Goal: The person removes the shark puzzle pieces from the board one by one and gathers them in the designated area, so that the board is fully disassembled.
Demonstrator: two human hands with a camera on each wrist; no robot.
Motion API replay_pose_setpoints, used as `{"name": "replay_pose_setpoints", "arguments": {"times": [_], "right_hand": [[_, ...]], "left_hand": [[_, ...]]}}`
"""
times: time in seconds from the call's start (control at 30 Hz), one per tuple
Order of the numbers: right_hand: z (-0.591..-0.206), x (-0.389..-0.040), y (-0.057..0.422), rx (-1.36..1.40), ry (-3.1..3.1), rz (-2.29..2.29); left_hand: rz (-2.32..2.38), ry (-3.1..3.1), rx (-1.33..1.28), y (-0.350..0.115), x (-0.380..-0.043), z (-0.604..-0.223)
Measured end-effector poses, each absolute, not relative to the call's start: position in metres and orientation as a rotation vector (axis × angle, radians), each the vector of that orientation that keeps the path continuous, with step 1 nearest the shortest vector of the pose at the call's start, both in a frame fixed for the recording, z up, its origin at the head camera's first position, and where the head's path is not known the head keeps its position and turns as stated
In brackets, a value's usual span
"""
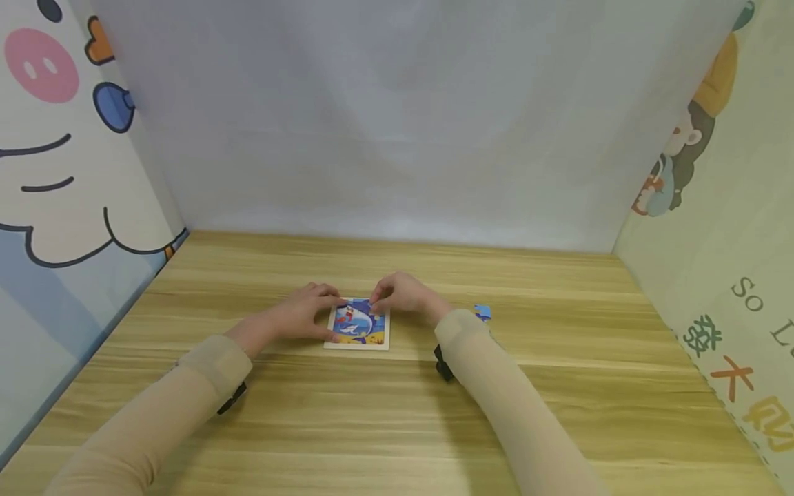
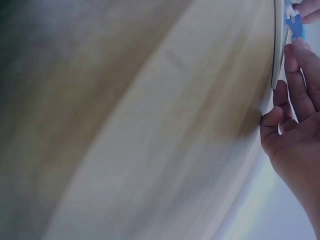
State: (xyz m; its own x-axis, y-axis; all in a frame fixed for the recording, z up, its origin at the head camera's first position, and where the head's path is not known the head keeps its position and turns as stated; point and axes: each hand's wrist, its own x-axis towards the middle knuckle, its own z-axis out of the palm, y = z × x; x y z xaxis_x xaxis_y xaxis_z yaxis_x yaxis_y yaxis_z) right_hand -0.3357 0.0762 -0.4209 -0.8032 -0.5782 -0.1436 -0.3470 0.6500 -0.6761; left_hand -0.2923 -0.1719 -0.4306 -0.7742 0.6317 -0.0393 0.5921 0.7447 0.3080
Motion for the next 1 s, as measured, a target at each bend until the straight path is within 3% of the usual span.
{"name": "replay_pose_setpoints", "arguments": {"times": [0.4,1.0], "right_hand": [[-0.417,-0.340,0.079,-0.704,2.487,-1.049],[-0.376,-0.341,0.116,-0.737,2.426,-1.061]], "left_hand": [[0.402,2.825,1.017,-0.172,-0.295,-0.434],[0.394,2.813,1.002,-0.172,-0.293,-0.432]]}}
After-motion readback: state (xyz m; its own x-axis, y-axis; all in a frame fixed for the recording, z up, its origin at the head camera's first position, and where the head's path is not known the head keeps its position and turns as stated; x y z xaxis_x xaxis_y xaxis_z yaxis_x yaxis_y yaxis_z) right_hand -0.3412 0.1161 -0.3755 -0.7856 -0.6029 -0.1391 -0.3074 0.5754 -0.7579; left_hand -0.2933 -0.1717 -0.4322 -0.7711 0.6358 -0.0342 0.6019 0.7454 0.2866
